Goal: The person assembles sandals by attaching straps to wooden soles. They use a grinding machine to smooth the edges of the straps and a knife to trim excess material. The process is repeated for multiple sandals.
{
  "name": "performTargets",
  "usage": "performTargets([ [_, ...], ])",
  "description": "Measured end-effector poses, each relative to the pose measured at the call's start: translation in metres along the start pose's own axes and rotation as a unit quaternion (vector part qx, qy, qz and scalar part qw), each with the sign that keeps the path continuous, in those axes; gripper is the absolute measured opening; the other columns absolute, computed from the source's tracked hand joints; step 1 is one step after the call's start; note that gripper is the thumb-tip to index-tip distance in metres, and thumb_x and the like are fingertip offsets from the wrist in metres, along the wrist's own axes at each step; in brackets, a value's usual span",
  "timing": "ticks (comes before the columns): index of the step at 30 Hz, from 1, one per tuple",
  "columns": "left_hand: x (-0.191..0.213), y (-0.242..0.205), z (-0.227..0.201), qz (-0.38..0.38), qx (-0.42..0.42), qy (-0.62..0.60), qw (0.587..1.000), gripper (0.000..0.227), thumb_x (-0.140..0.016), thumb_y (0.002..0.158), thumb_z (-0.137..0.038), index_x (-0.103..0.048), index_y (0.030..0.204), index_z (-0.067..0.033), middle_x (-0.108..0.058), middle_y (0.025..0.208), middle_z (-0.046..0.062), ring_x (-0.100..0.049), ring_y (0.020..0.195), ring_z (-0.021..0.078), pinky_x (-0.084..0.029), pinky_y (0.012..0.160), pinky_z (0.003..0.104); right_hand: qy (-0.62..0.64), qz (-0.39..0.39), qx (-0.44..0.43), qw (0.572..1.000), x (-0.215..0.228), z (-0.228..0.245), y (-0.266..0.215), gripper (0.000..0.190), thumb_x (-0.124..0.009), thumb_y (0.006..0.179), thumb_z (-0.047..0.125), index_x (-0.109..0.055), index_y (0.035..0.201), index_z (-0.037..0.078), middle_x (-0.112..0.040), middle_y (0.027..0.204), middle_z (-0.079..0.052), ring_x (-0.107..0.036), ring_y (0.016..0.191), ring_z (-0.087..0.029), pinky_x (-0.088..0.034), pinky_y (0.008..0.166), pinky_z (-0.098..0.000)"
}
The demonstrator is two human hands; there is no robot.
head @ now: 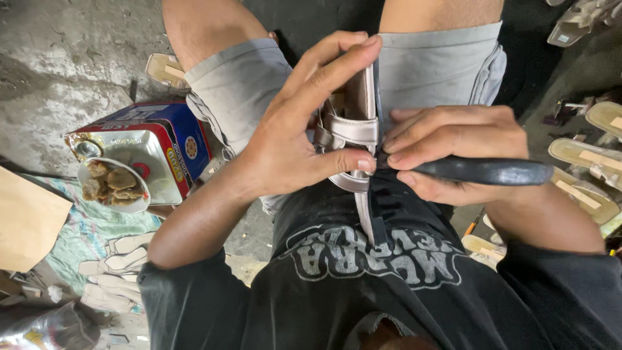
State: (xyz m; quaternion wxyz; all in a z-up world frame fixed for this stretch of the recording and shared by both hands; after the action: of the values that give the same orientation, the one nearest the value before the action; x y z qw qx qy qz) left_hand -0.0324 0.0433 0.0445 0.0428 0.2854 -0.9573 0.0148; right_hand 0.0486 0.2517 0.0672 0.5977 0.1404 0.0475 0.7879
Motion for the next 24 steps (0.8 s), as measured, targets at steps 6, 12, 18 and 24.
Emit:
performTargets([
  [6, 0.008, 0.005, -0.005, 0.025, 0.027, -0.075, 0.997, 0.074, -0.086, 0.103, -0.024, -0.038, 0.158, -0.0141, -0.031, 0.164, 0.007, -0.052, 0.142, 0.0188, -0.056, 0.114, 0.032, 0.036, 0.01, -0.023, 0.999, 0.01, -0.001, 0.001, 0.015, -0.077, 0.087, 0.006, -0.07, 0.098, -0.002, -0.072, 0.097, -0.017, -0.077, 0.092, -0.025, -0.065, 0.089, -0.0354],
  [12, 0.005, -0.001, 0.0, 0.01, 0.045, -0.081, 0.996, 0.067, -0.086, 0.104, -0.024, -0.045, 0.156, -0.0133, -0.036, 0.161, 0.006, -0.06, 0.134, 0.018, -0.056, 0.107, 0.032, 0.042, -0.009, -0.033, 0.999, 0.003, -0.011, 0.0, 0.018, -0.08, 0.087, 0.008, -0.071, 0.1, -0.001, -0.073, 0.099, -0.016, -0.077, 0.091, -0.022, -0.064, 0.076, -0.0253],
  [18, 0.004, 0.004, 0.001, -0.021, 0.0, -0.03, 0.999, 0.065, -0.084, 0.105, -0.026, -0.044, 0.155, -0.0125, -0.038, 0.158, 0.005, -0.052, 0.137, 0.0186, -0.056, 0.111, 0.032, -0.064, 0.044, -0.014, 0.997, 0.013, 0.012, 0.018, 0.018, -0.08, 0.084, 0.005, -0.072, 0.099, -0.003, -0.073, 0.098, -0.019, -0.077, 0.093, -0.03, -0.063, 0.084, -0.0351],
  [24, 0.021, 0.026, 0.002, -0.032, -0.023, -0.093, 0.995, 0.05, -0.075, 0.115, -0.021, -0.047, 0.156, -0.014, -0.036, 0.163, 0.005, -0.052, 0.142, 0.0157, -0.052, 0.117, 0.031, -0.011, -0.028, 0.008, 1.0, 0.025, 0.0, 0.027, 0.017, -0.077, 0.088, 0.004, -0.069, 0.101, -0.003, -0.072, 0.1, -0.017, -0.076, 0.097, -0.028, -0.063, 0.089, -0.0335],
])
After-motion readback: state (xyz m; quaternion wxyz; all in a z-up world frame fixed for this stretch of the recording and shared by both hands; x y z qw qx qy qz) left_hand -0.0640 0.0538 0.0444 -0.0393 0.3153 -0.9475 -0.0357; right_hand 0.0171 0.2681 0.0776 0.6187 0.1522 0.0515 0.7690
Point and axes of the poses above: each hand's wrist, its own y-axis towards the middle knuckle, its own x-axis out of the back of the hand, z = x × y, the point moved 4 cm from there along y, towards the middle knuckle
